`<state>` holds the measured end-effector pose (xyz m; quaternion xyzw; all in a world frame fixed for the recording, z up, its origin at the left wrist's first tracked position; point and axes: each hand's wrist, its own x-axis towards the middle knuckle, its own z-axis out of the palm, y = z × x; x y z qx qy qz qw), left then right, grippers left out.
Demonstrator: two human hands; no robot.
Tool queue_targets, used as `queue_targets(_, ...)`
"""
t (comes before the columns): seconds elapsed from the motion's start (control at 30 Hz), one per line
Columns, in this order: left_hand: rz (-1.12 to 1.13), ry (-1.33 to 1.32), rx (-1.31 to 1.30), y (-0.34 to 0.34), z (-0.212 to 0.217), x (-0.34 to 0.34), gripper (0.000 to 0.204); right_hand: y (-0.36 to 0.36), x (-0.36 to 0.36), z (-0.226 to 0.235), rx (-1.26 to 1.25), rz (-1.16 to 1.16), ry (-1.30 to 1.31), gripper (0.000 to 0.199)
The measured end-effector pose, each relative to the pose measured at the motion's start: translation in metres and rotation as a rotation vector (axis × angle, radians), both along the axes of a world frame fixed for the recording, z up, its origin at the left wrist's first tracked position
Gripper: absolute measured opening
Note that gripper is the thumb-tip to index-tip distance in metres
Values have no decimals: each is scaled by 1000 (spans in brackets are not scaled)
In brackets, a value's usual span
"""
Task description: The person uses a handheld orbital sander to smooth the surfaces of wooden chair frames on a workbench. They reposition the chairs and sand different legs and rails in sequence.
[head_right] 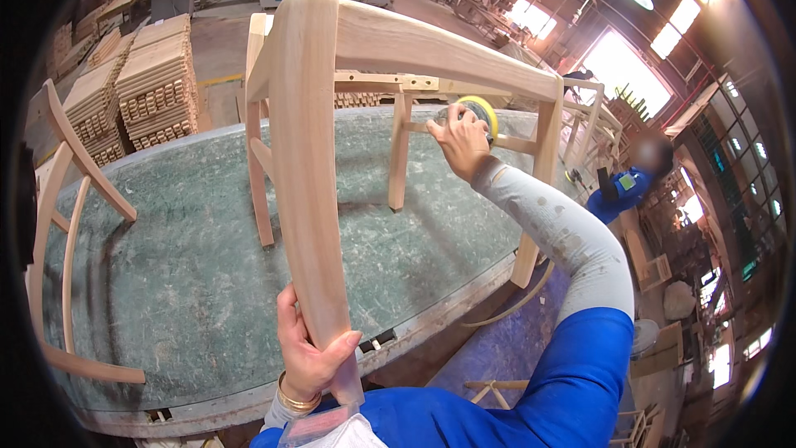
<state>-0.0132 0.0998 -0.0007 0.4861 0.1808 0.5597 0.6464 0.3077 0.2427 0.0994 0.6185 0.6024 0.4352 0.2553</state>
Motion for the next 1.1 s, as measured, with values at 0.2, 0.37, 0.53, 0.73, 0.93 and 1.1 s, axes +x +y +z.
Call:
queue_targets(0.2,-28,31,28,-8,-5,1,84,62,36,-7,78,-1,-33,36)
queue_targets(0.37,-41,47,61,-10,-5,3,81,63,40,6,63,-172,78,33)
queue_targets(0.53,-37,7,30,4,4,3,76,-22,7,25,-5,-156,94,36)
queue_targets(0.73,8,27,135,14,11,8,74,-122,-8,46,-15,-41,354,50)
queue_targets(0.93,-2,47,123,15,15,10,74,-106,-9,47,54,87,297,53)
queue_targets(1.1,-14,62,156,15,10,5,75,-15,19,42,68,258,80,45)
